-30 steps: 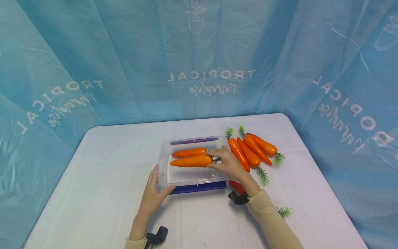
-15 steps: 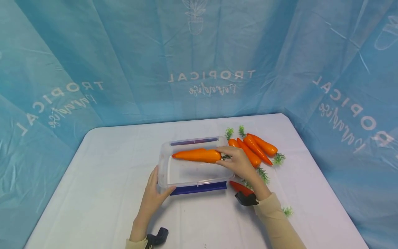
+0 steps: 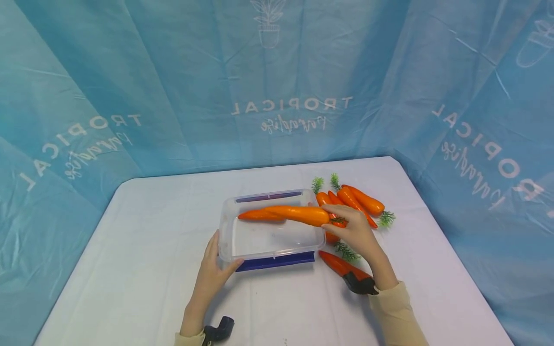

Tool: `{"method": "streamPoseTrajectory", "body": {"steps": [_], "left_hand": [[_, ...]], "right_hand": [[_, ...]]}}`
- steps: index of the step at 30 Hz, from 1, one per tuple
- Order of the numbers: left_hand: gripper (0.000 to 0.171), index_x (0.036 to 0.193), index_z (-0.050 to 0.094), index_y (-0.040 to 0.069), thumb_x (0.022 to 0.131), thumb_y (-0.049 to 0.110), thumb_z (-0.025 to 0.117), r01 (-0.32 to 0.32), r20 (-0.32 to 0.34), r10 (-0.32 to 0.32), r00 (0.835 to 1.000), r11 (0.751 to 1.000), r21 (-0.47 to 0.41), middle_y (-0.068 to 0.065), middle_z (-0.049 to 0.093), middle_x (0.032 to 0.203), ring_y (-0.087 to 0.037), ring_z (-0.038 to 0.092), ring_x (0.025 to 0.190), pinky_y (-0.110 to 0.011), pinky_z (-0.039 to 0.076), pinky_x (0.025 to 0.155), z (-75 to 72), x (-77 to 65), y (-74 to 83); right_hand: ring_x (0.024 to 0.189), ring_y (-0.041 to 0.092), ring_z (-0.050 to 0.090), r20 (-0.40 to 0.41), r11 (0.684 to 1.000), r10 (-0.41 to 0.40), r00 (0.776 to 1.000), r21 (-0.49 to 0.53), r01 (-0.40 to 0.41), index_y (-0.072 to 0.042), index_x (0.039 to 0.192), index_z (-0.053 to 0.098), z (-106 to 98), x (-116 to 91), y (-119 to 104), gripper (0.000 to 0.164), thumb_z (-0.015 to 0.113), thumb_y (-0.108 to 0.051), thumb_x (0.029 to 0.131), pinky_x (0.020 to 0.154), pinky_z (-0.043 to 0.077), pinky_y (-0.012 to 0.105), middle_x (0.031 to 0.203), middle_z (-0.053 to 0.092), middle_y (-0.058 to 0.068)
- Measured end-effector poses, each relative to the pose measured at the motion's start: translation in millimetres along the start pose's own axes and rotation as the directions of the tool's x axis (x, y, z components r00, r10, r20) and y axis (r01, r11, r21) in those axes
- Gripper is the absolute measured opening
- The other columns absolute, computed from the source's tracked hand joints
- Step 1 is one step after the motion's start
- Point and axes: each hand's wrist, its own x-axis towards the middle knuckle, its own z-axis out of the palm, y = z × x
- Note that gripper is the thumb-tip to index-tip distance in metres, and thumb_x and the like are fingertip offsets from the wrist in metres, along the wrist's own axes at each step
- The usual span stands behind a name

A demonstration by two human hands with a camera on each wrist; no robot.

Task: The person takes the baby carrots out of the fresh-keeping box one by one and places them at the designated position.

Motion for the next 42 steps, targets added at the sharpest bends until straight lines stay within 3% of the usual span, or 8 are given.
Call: {"method": "streamPoseTrajectory", "body": {"steps": [7, 13, 21, 31, 38, 42], "left_hand": [[0.104, 0.153, 0.014, 0.009, 0.078, 0.048, 0.074, -0.008, -0.004, 0.008, 1.000, 1.000, -0.010, -0.015, 0.022, 0.158, -0.036, 0.032, 0.141, -0.056, 0.030, 0.113, -0.2, -0.4, -0.6], [0.104, 0.153, 0.015, 0.008, 0.078, 0.049, 0.074, 0.000, -0.002, 0.000, 1.000, 1.000, -0.004, -0.015, 0.022, 0.158, -0.036, 0.032, 0.141, -0.056, 0.029, 0.113, -0.3, -0.5, 0.6], [0.104, 0.153, 0.014, 0.009, 0.078, 0.049, 0.074, 0.005, 0.000, -0.005, 1.000, 1.000, 0.003, -0.014, 0.021, 0.158, -0.035, 0.031, 0.141, -0.055, 0.029, 0.114, 0.0, 0.1, 0.7], [0.105, 0.154, 0.013, 0.010, 0.078, 0.049, 0.074, 0.000, -0.003, 0.000, 1.000, 1.000, -0.004, -0.014, 0.021, 0.158, -0.036, 0.030, 0.142, -0.056, 0.029, 0.114, 1.9, 0.0, 0.0], [0.105, 0.154, 0.013, 0.013, 0.077, 0.052, 0.073, 0.018, 0.001, -0.018, 1.000, 1.000, -0.006, -0.012, 0.021, 0.159, -0.033, 0.030, 0.142, -0.054, 0.029, 0.114, 1.8, 0.3, -0.7], [0.105, 0.154, 0.013, 0.013, 0.077, 0.052, 0.073, 0.023, 0.000, -0.023, 1.000, 1.000, -0.007, -0.012, 0.021, 0.158, -0.034, 0.031, 0.142, -0.055, 0.029, 0.114, 2.1, 0.3, -1.0]], "right_hand": [[0.100, -0.013, 0.054, -0.076, 1.000, 0.004, 0.997, -0.022, -0.006, -0.003, 0.116, 0.068, -14, -12, 6, 0.045, 0.079, -0.001, 0.073, 0.081, 0.047, 0.004, 0.112, 0.070, 0.017], [0.100, -0.016, 0.053, -0.125, 1.000, 0.008, 0.992, -0.016, -0.010, -0.001, 0.115, 0.068, -24, -24, 9, 0.046, 0.078, 0.005, 0.071, 0.081, 0.046, 0.002, 0.110, 0.069, 0.023], [0.107, -0.018, 0.052, -0.200, 0.999, -0.013, 0.980, -0.044, 0.004, 0.001, 0.112, 0.069, -32, -40, 19, 0.050, 0.080, 0.012, 0.064, 0.091, 0.038, -0.001, 0.107, 0.069, 0.024], [0.104, -0.021, 0.052, -0.244, 0.995, 0.063, 0.968, -0.059, -0.080, -0.001, 0.116, 0.068, -44, -56, 25, 0.049, 0.079, 0.007, 0.069, 0.090, 0.039, -0.001, 0.110, 0.068, -0.011], [0.103, -0.024, 0.049, -0.261, 0.984, 0.151, 0.954, -0.057, -0.171, 0.001, 0.116, 0.067, -46, -71, 33, 0.046, 0.079, 0.000, 0.073, 0.088, 0.035, -0.005, 0.108, 0.055, -0.037], [0.102, -0.026, 0.047, -0.253, 0.971, 0.202, 0.946, -0.075, -0.227, 0.001, 0.117, 0.066, -47, -79, 38, 0.044, 0.079, -0.006, 0.075, 0.087, 0.034, -0.006, 0.106, 0.052, -0.042]]}}
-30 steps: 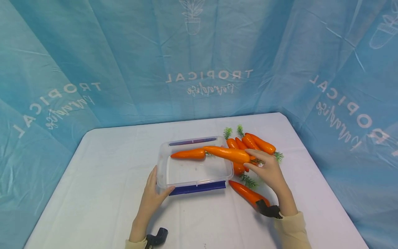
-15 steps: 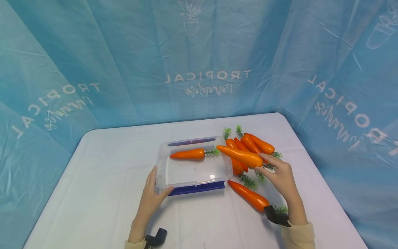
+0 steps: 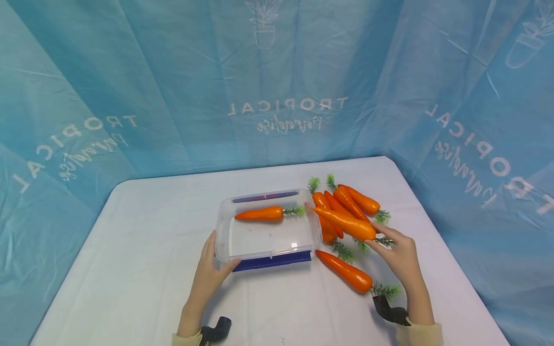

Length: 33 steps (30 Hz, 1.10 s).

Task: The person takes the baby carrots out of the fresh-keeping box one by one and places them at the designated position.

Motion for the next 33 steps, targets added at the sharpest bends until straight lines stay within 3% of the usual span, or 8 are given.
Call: {"method": "streamPoseTrajectory", "body": {"steps": [9, 16, 22, 27, 30, 33], "left_hand": [[0.105, 0.154, 0.013, 0.011, 0.077, 0.051, 0.073, -0.004, -0.004, 0.004, 1.000, 1.000, 0.010, -0.014, 0.021, 0.158, -0.036, 0.031, 0.141, -0.056, 0.028, 0.114, -0.4, 1.5, -0.7], [0.105, 0.154, 0.012, 0.012, 0.077, 0.051, 0.073, 0.005, 0.012, -0.005, 1.000, 1.000, 0.005, -0.014, 0.020, 0.159, -0.035, 0.030, 0.142, -0.055, 0.028, 0.114, -0.7, 1.2, -0.4], [0.105, 0.154, 0.013, 0.011, 0.078, 0.050, 0.073, 0.004, 0.011, -0.004, 1.000, 1.000, 0.006, -0.015, 0.020, 0.158, -0.036, 0.031, 0.141, -0.056, 0.029, 0.113, 0.2, 0.4, -0.6], [0.104, 0.154, 0.013, 0.011, 0.078, 0.050, 0.073, -0.002, 0.008, 0.002, 1.000, 1.000, 0.014, -0.015, 0.020, 0.158, -0.036, 0.031, 0.141, -0.056, 0.029, 0.113, 0.4, 0.2, -0.5], [0.104, 0.154, 0.013, 0.011, 0.078, 0.050, 0.073, -0.008, 0.004, 0.008, 1.000, 1.000, 0.016, -0.015, 0.020, 0.158, -0.036, 0.031, 0.141, -0.055, 0.029, 0.113, 0.4, 0.6, -0.3], [0.104, 0.154, 0.013, 0.010, 0.078, 0.049, 0.073, -0.010, 0.005, 0.010, 1.000, 1.000, 0.008, -0.014, 0.020, 0.158, -0.036, 0.031, 0.141, -0.055, 0.028, 0.114, 0.6, 1.0, 0.3]], "right_hand": [[0.098, -0.026, 0.045, -0.002, 0.996, 0.065, 0.998, -0.055, -0.065, -0.004, 0.117, 0.067, -5, -10, 11, 0.043, 0.079, -0.014, 0.077, 0.084, 0.034, -0.006, 0.102, 0.052, -0.041], [0.094, -0.027, 0.044, 0.012, 0.985, 0.144, 0.989, -0.095, -0.143, -0.004, 0.118, 0.067, -11, -17, 21, 0.043, 0.078, -0.019, 0.079, 0.080, 0.034, -0.006, 0.101, 0.061, -0.025], [0.092, -0.027, 0.044, 0.031, 0.979, 0.174, 0.984, -0.117, -0.169, -0.003, 0.118, 0.067, -13, -27, 30, 0.042, 0.077, -0.019, 0.080, 0.079, 0.033, -0.005, 0.099, 0.064, -0.018], [0.090, -0.029, 0.040, 0.042, 0.964, 0.223, 0.974, -0.157, -0.214, -0.003, 0.118, 0.067, -15, -32, 35, 0.043, 0.077, -0.023, 0.080, 0.076, 0.033, -0.001, 0.102, 0.072, 0.007], [0.089, -0.030, 0.038, 0.056, 0.956, 0.248, 0.967, -0.175, -0.235, -0.003, 0.118, 0.067, -15, -35, 37, 0.044, 0.076, -0.024, 0.081, 0.081, 0.042, 0.010, 0.106, 0.070, 0.019], [0.089, -0.031, 0.034, 0.075, 0.951, 0.272, 0.960, -0.175, -0.255, -0.002, 0.120, 0.065, -15, -37, 39, 0.046, 0.075, -0.026, 0.082, 0.090, 0.048, 0.038, 0.110, 0.068, 0.023]]}}
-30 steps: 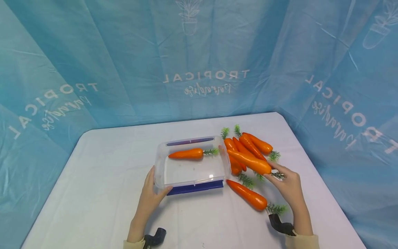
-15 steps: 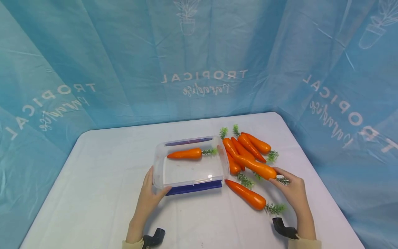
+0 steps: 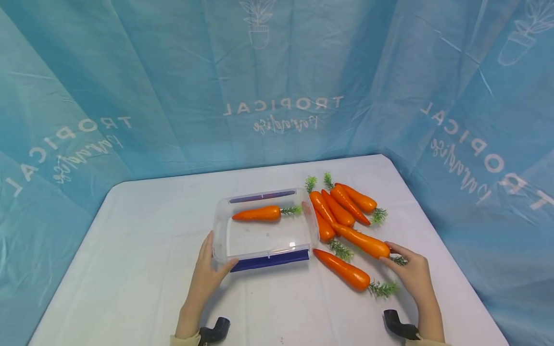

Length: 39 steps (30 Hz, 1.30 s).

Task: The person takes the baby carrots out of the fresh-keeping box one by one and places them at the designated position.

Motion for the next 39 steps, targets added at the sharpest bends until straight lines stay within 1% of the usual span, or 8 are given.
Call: {"method": "streamPoseTrajectory", "body": {"steps": [2, 4, 15, 27, 31, 33, 37, 39], "left_hand": [[0.104, 0.154, 0.013, 0.011, 0.078, 0.050, 0.073, 0.001, 0.004, -0.001, 1.000, 1.000, -0.005, -0.014, 0.019, 0.159, -0.035, 0.031, 0.141, -0.055, 0.028, 0.114, 0.1, -0.1, 0.3], [0.104, 0.154, 0.012, 0.011, 0.078, 0.050, 0.073, 0.004, 0.008, -0.004, 1.000, 1.000, -0.009, -0.013, 0.019, 0.159, -0.035, 0.030, 0.142, -0.055, 0.028, 0.114, 0.3, -0.2, 0.7], [0.104, 0.153, 0.014, 0.010, 0.078, 0.050, 0.073, -0.006, -0.004, 0.006, 1.000, 1.000, -0.006, -0.014, 0.020, 0.158, -0.036, 0.032, 0.141, -0.056, 0.029, 0.113, 0.5, -0.7, 0.4], [0.104, 0.154, 0.013, 0.012, 0.078, 0.051, 0.073, 0.002, -0.002, -0.002, 1.000, 1.000, -0.010, -0.013, 0.020, 0.158, -0.035, 0.032, 0.141, -0.055, 0.029, 0.114, 1.1, -0.8, -2.3], [0.104, 0.154, 0.012, 0.011, 0.078, 0.050, 0.072, 0.002, 0.003, -0.002, 1.000, 1.000, -0.008, -0.013, 0.020, 0.159, -0.035, 0.031, 0.141, -0.055, 0.028, 0.114, 0.1, -1.0, -1.7], [0.104, 0.154, 0.013, 0.011, 0.078, 0.050, 0.073, 0.001, 0.002, -0.001, 1.000, 1.000, -0.006, -0.013, 0.020, 0.159, -0.035, 0.031, 0.142, -0.054, 0.028, 0.114, -0.5, -0.9, -1.2], [0.104, 0.154, 0.012, 0.010, 0.078, 0.050, 0.073, 0.005, 0.006, -0.005, 1.000, 1.000, -0.005, -0.013, 0.019, 0.159, -0.035, 0.031, 0.142, -0.055, 0.028, 0.114, -1.2, -0.7, 0.1], [0.104, 0.154, 0.012, 0.011, 0.078, 0.050, 0.073, 0.008, 0.009, -0.008, 1.000, 1.000, -0.010, -0.013, 0.019, 0.159, -0.035, 0.030, 0.142, -0.055, 0.028, 0.114, -1.3, -0.6, 0.7]], "right_hand": [[0.088, -0.032, 0.032, 0.013, 1.000, 0.012, 1.000, 0.004, -0.012, -0.001, 0.120, 0.065, 0, -1, 2, 0.046, 0.074, -0.026, 0.083, 0.089, 0.046, 0.054, 0.110, 0.068, 0.024], [0.087, -0.032, 0.030, 0.024, 1.000, 0.023, 0.999, 0.006, -0.023, 0.000, 0.120, 0.064, -1, -3, 4, 0.047, 0.075, -0.026, 0.083, 0.087, 0.044, 0.059, 0.110, 0.067, 0.025], [0.082, -0.030, 0.030, 0.106, 0.994, 0.103, 0.989, -0.032, -0.100, 0.002, 0.120, 0.063, -2, -13, 12, 0.053, 0.076, -0.030, 0.081, 0.084, 0.047, 0.057, 0.111, 0.068, 0.025], [0.081, -0.019, 0.047, 0.213, 0.990, 0.137, 0.967, -0.059, -0.127, 0.003, 0.120, 0.064, -7, -19, 17, 0.055, 0.077, -0.032, 0.080, 0.085, 0.052, 0.055, 0.110, 0.069, 0.023], [0.084, -0.006, 0.056, 0.254, 0.988, 0.147, 0.956, -0.076, -0.131, 0.001, 0.120, 0.064, -7, -19, 13, 0.056, 0.076, -0.036, 0.079, 0.082, 0.054, 0.049, 0.110, 0.069, 0.020], [0.088, 0.005, 0.061, 0.267, 0.988, 0.149, 0.952, -0.084, -0.131, 0.001, 0.119, 0.065, -6, -18, 10, 0.057, 0.077, -0.037, 0.078, 0.081, 0.054, 0.047, 0.109, 0.070, 0.019], [0.096, 0.028, 0.063, 0.285, 0.989, 0.140, 0.948, -0.089, -0.119, 0.001, 0.118, 0.065, -5, -17, 4, 0.057, 0.077, -0.038, 0.078, 0.083, 0.052, 0.052, 0.106, 0.071, 0.019], [0.100, 0.034, 0.062, 0.295, 0.990, 0.132, 0.946, -0.091, -0.110, 0.002, 0.118, 0.065, -4, -16, 3, 0.057, 0.076, -0.037, 0.079, 0.084, 0.052, 0.054, 0.107, 0.070, 0.019]]}}
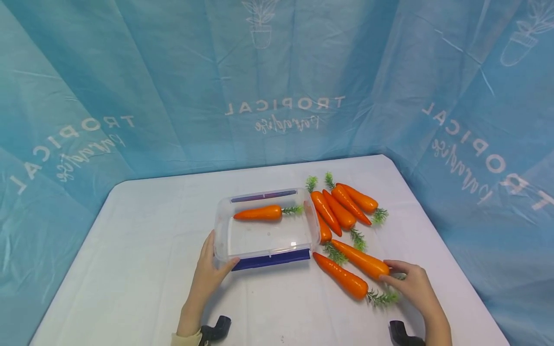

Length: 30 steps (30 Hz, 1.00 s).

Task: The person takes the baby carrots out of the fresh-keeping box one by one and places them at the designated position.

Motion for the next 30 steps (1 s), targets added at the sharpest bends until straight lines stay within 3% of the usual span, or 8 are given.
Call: {"method": "streamPoseTrajectory", "body": {"steps": [5, 10, 22, 24, 27, 29, 30], "left_hand": [[0.104, 0.154, 0.012, 0.011, 0.078, 0.050, 0.073, 0.001, 0.000, -0.001, 1.000, 1.000, -0.004, -0.013, 0.019, 0.159, -0.035, 0.031, 0.142, -0.055, 0.028, 0.114, -0.9, -0.1, 0.7], [0.104, 0.154, 0.013, 0.011, 0.079, 0.051, 0.072, -0.002, -0.005, 0.002, 1.000, 1.000, 0.008, -0.013, 0.020, 0.159, -0.035, 0.031, 0.142, -0.054, 0.028, 0.114, -1.5, -0.2, 0.0], [0.105, 0.154, 0.012, 0.012, 0.078, 0.051, 0.073, 0.006, -0.002, -0.006, 1.000, 1.000, -0.006, -0.013, 0.019, 0.159, -0.035, 0.029, 0.143, -0.055, 0.027, 0.114, -2.0, -0.6, -1.7], [0.105, 0.154, 0.012, 0.012, 0.078, 0.051, 0.072, 0.007, 0.000, -0.007, 1.000, 1.000, -0.005, -0.013, 0.019, 0.159, -0.035, 0.029, 0.143, -0.056, 0.027, 0.114, -1.9, -0.6, -1.3], [0.105, 0.154, 0.012, 0.012, 0.078, 0.052, 0.072, 0.008, 0.001, -0.008, 1.000, 1.000, -0.005, -0.013, 0.019, 0.159, -0.036, 0.029, 0.143, -0.056, 0.027, 0.114, -1.9, -0.6, -0.6], [0.105, 0.154, 0.012, 0.012, 0.078, 0.051, 0.073, 0.009, 0.001, -0.009, 1.000, 1.000, -0.010, -0.013, 0.019, 0.159, -0.035, 0.029, 0.143, -0.056, 0.028, 0.114, -1.7, -0.7, -0.7], [0.105, 0.154, 0.012, 0.012, 0.078, 0.051, 0.073, 0.010, 0.002, -0.010, 1.000, 1.000, -0.011, -0.013, 0.019, 0.159, -0.035, 0.029, 0.143, -0.056, 0.028, 0.114, -1.6, -0.8, -0.7]], "right_hand": [[0.106, 0.042, 0.059, 0.012, 1.000, -0.005, 1.000, -0.027, 0.005, 0.003, 0.120, 0.062, -1, 2, -4, 0.059, 0.075, -0.038, 0.080, 0.087, 0.048, 0.061, 0.110, 0.068, 0.022], [0.115, 0.049, 0.051, -0.022, 1.000, 0.001, 1.000, -0.029, -0.002, 0.003, 0.126, 0.058, -3, 5, -11, 0.060, 0.070, -0.039, 0.085, 0.092, 0.037, 0.071, 0.116, 0.064, 0.028], [0.114, 0.044, 0.052, -0.130, 0.996, -0.086, 0.988, 0.015, 0.088, 0.001, 0.123, 0.061, -14, 11, -39, 0.043, 0.063, -0.029, 0.092, 0.090, 0.039, 0.070, 0.116, 0.065, 0.027], [0.113, 0.039, 0.053, -0.157, 0.992, -0.116, 0.981, 0.034, 0.123, 0.000, 0.122, 0.062, -17, 14, -46, 0.040, 0.063, -0.028, 0.092, 0.090, 0.039, 0.071, 0.115, 0.066, 0.026], [0.108, 0.007, 0.057, -0.191, 0.978, -0.173, 0.966, 0.081, 0.192, -0.001, 0.120, 0.063, -19, 19, -57, 0.038, 0.063, -0.027, 0.092, 0.090, 0.039, 0.070, 0.113, 0.067, 0.024], [0.099, -0.013, 0.051, -0.211, 0.967, -0.212, 0.954, 0.098, 0.237, -0.001, 0.120, 0.063, -19, 23, -64, 0.037, 0.062, -0.026, 0.093, 0.090, 0.041, 0.067, 0.113, 0.067, 0.023], [0.097, -0.021, 0.046, -0.220, 0.962, -0.228, 0.948, 0.101, 0.255, -0.001, 0.120, 0.063, -19, 25, -67, 0.036, 0.062, -0.025, 0.093, 0.093, 0.046, 0.059, 0.112, 0.067, 0.023]]}}
